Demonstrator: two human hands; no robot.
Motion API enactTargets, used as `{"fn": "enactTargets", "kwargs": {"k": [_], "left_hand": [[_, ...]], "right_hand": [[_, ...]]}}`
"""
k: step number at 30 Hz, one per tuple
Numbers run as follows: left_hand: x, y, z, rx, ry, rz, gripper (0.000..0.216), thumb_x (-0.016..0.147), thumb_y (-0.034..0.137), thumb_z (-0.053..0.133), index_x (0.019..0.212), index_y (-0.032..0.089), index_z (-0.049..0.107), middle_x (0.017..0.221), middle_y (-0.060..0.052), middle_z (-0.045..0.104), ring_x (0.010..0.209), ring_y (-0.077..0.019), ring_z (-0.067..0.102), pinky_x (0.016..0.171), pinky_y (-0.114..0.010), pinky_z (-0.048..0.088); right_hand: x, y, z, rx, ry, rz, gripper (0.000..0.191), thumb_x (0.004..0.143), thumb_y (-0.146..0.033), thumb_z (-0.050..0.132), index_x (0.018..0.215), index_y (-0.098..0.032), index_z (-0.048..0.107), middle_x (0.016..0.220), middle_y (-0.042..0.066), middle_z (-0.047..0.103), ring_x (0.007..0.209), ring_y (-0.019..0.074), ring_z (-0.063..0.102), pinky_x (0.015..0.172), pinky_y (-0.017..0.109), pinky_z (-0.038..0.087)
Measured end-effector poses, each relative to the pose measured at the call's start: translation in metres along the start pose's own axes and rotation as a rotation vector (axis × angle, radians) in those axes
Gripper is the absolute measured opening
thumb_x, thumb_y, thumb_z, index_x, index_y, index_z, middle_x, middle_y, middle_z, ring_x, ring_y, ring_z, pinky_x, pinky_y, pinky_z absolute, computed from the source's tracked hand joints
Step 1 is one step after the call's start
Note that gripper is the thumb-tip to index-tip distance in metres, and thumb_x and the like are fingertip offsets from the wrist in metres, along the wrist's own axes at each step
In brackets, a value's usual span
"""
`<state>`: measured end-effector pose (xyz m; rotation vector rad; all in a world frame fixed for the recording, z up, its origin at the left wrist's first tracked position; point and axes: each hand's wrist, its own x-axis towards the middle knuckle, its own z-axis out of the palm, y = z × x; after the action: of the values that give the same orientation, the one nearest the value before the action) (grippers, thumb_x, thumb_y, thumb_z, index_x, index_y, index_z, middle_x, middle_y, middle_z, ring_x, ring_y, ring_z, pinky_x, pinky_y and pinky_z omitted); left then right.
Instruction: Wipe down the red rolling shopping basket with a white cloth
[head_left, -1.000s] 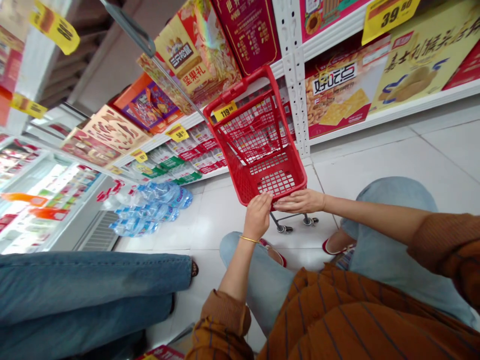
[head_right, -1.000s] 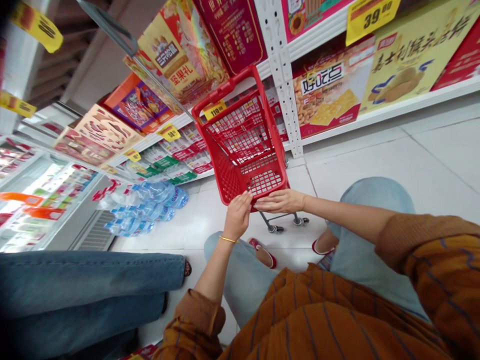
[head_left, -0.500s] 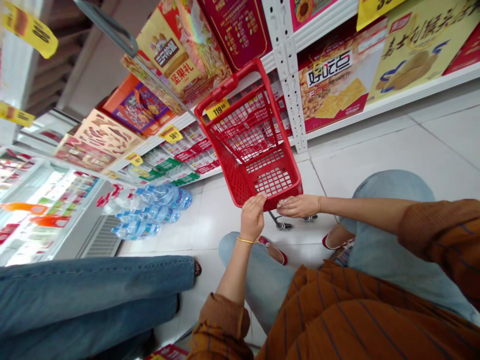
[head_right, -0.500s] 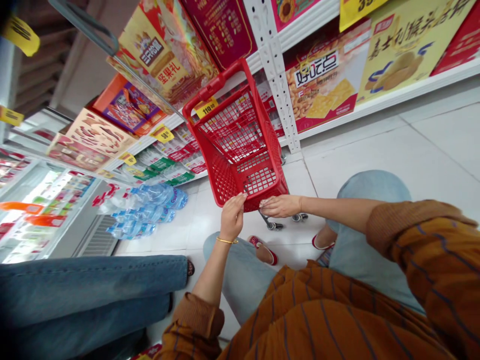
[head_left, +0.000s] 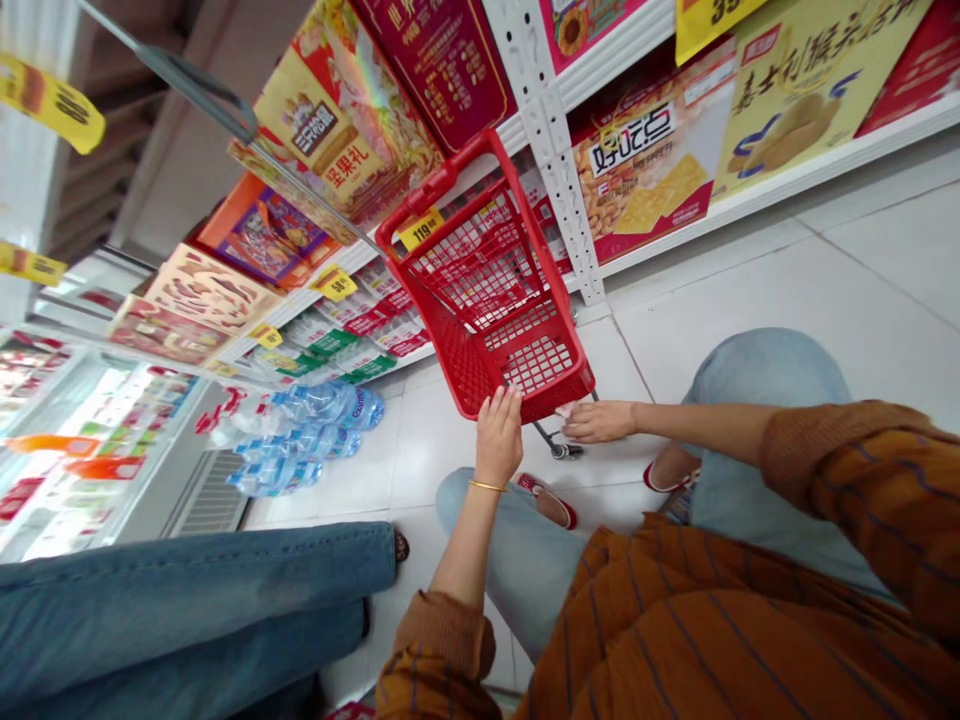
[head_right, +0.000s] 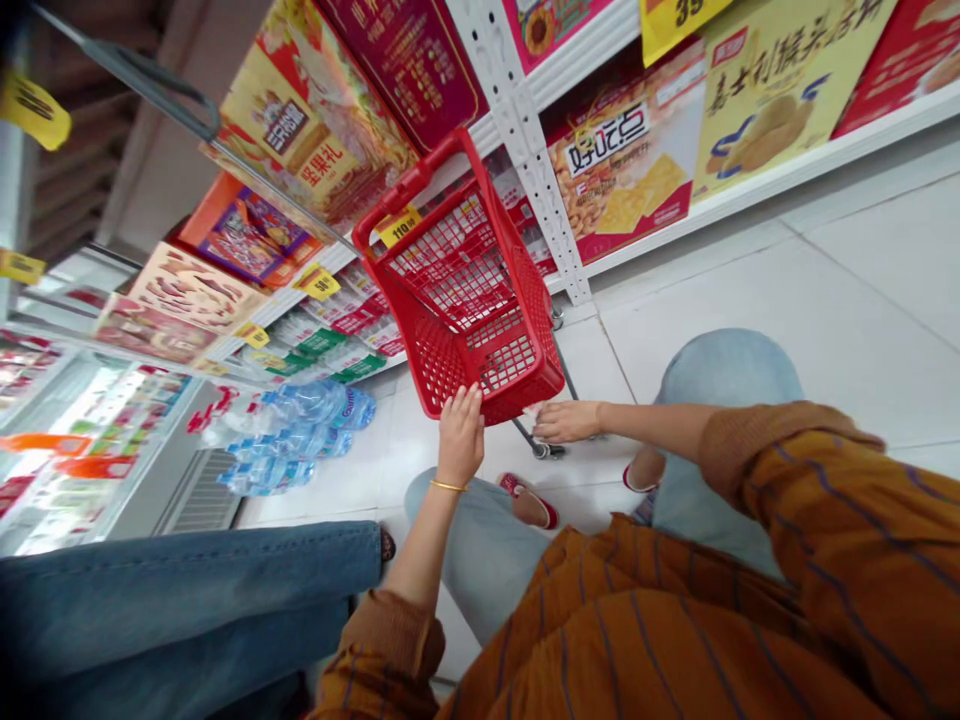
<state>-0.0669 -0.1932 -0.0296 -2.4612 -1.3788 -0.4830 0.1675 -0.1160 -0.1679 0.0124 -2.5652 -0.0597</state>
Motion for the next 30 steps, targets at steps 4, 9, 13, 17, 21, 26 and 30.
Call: {"fn": "enactTargets", "kwargs": {"k": [4,9,13,17,21,26,30], "left_hand": [[-0.011,0.0,0.018,0.19,0.039,0.098,0.061,0.089,0.01,0.042,0.148,0.022,0.032,0.148,-0.006,0.043,0.147,-0.0159,0.013,0.122,-0.041,-0.003],[-0.008,-0.004,0.034,0.278,0.06,0.227,0.062,0.087,0.008,0.04,0.146,0.025,0.035,0.148,0.001,0.039,0.147,-0.0117,0.003,0.121,-0.034,-0.011],[-0.007,-0.007,0.041,0.305,0.097,0.241,0.062,0.086,0.008,0.041,0.145,0.025,0.037,0.148,0.001,0.04,0.146,-0.0107,0.0,0.121,-0.034,-0.012],[-0.012,-0.011,0.047,0.317,0.133,0.243,0.062,0.085,0.009,0.042,0.145,0.025,0.037,0.149,0.001,0.037,0.146,-0.012,-0.003,0.12,-0.036,-0.013],[-0.017,-0.017,0.054,0.318,0.153,0.246,0.064,0.083,0.01,0.047,0.145,0.025,0.038,0.152,0.001,0.032,0.145,-0.0121,-0.007,0.12,-0.037,-0.014],[-0.019,-0.021,0.057,0.32,0.174,0.261,0.066,0.082,0.013,0.053,0.145,0.024,0.037,0.154,0.001,0.023,0.145,-0.0131,-0.011,0.119,-0.036,-0.015],[-0.017,-0.018,0.058,0.337,0.21,0.268,0.069,0.081,0.014,0.056,0.146,0.023,0.036,0.156,0.001,0.016,0.146,-0.0148,-0.01,0.12,-0.037,-0.013]], "right_hand": [[0.007,0.0,-0.025,0.051,0.111,0.003,0.034,0.097,-0.021,0.043,0.126,-0.029,0.059,0.124,0.0,0.065,0.118,0.0116,0.056,0.105,0.028,0.041],[0.012,0.015,-0.059,0.168,0.217,0.134,0.051,0.095,-0.018,0.048,0.139,-0.042,0.042,0.128,-0.012,0.061,0.118,0.0026,0.056,0.107,0.016,0.037],[0.008,0.028,-0.067,0.3,0.16,0.208,0.048,0.095,-0.025,0.05,0.135,-0.05,0.042,0.124,-0.019,0.061,0.113,-0.0003,0.059,0.104,0.013,0.039],[0.011,0.032,-0.065,0.327,0.015,0.2,0.042,0.095,-0.029,0.05,0.134,-0.044,0.047,0.13,-0.014,0.058,0.12,0.0052,0.055,0.107,0.022,0.041],[0.016,0.027,-0.063,0.254,0.104,0.127,0.044,0.095,-0.023,0.049,0.137,-0.037,0.047,0.136,-0.008,0.055,0.127,0.0078,0.049,0.109,0.024,0.039],[0.021,0.022,-0.075,0.187,0.135,0.019,0.039,0.096,-0.024,0.047,0.133,-0.031,0.053,0.135,-0.003,0.057,0.128,0.0095,0.049,0.108,0.023,0.04],[0.025,0.027,-0.094,0.195,0.246,-0.068,0.038,0.095,-0.022,0.048,0.131,-0.032,0.055,0.13,-0.003,0.061,0.126,0.0061,0.05,0.107,0.017,0.038]]}}
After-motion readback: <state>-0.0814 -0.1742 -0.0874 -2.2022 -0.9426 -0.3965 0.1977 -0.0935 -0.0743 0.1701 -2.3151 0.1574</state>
